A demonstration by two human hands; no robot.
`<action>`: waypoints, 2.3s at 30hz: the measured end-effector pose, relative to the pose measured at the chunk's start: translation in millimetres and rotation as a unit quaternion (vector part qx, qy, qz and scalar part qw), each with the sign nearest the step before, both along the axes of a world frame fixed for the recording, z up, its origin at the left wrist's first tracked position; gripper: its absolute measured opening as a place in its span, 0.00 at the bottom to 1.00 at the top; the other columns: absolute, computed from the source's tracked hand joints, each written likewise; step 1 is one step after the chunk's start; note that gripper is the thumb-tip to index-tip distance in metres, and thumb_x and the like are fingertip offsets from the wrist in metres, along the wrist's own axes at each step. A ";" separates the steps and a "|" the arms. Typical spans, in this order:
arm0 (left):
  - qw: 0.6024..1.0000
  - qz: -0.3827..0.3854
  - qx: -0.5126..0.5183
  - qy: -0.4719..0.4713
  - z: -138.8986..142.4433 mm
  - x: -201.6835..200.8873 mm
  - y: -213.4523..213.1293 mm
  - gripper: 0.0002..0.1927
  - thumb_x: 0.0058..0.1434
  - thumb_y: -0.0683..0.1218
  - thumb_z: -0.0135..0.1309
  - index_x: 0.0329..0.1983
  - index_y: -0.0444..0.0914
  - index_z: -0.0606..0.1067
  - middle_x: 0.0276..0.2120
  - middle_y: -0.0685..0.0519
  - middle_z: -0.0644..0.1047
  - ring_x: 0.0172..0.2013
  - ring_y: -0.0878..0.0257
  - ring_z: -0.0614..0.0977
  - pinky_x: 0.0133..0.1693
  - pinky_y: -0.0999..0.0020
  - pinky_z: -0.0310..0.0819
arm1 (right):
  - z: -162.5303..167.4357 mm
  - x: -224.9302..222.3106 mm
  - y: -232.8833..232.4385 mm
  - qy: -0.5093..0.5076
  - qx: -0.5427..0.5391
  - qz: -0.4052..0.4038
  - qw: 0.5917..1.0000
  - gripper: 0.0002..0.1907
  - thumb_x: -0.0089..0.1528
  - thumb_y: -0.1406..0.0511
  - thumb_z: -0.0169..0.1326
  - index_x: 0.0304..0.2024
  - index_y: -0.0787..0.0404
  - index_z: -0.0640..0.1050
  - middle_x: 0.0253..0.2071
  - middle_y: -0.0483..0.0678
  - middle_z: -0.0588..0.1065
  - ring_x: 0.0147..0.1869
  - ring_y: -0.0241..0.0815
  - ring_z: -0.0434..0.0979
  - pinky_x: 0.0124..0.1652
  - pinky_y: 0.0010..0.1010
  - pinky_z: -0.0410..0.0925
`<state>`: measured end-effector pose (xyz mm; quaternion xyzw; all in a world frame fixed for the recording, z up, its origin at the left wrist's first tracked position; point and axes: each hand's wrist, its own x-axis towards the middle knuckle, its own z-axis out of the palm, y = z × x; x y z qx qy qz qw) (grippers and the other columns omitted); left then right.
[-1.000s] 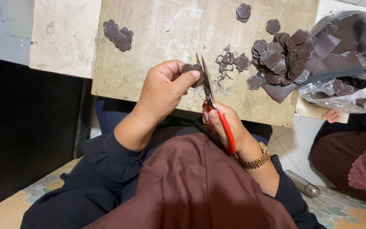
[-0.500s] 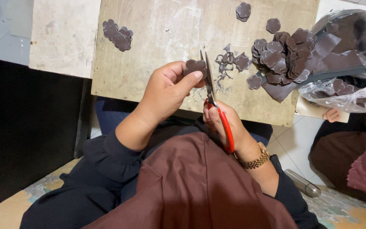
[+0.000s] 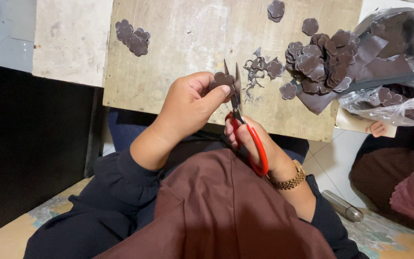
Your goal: The person uses red-handled scissors to trim the edges of dark brown flower-shaped pieces. They hold each piece in the left hand and cut with the right hand, placing finished pieces on a wooden board. A second person is visible nearby using a phone.
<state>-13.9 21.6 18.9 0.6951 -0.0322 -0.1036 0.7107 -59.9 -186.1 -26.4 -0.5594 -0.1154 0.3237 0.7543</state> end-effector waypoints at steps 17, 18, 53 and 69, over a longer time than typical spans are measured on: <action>1.000 0.007 -0.018 -0.004 -5.2 -1.2 -1.2 0.08 0.68 0.43 0.55 0.40 0.32 0.80 0.34 0.55 0.83 0.35 0.74 0.79 0.39 0.76 0.75 | -3.9 0.4 1.7 -0.018 -0.022 -0.018 0.999 0.26 0.70 0.43 0.44 0.40 0.59 0.67 0.31 0.39 0.60 0.32 0.30 0.54 0.32 0.22 0.55; 1.000 0.007 -0.027 0.004 -5.7 -1.0 -0.9 0.08 0.68 0.42 0.55 0.41 0.31 0.80 0.34 0.55 0.83 0.35 0.73 0.80 0.40 0.76 0.76 | -3.8 0.0 1.8 -0.018 -0.020 -0.018 0.999 0.26 0.70 0.43 0.44 0.40 0.59 0.67 0.31 0.39 0.60 0.32 0.30 0.54 0.32 0.21 0.55; 0.998 -0.041 0.045 -0.002 2.8 1.9 13.0 0.09 0.65 0.45 0.56 0.33 0.35 0.80 0.23 0.63 0.75 0.26 0.78 0.71 0.28 0.78 0.65 | 0.4 2.5 0.2 -0.014 0.038 0.044 0.998 0.25 0.71 0.45 0.44 0.43 0.61 0.66 0.33 0.39 0.59 0.34 0.31 0.52 0.34 0.22 0.53; 0.992 -0.067 0.103 0.009 3.2 4.6 16.0 0.10 0.63 0.45 0.56 0.31 0.34 0.80 0.20 0.61 0.73 0.23 0.77 0.70 0.26 0.77 0.64 | -7.6 4.1 -2.1 -0.046 0.001 0.054 0.997 0.33 0.71 0.41 0.43 0.56 0.63 0.67 0.44 0.42 0.65 0.43 0.33 0.62 0.45 0.23 0.63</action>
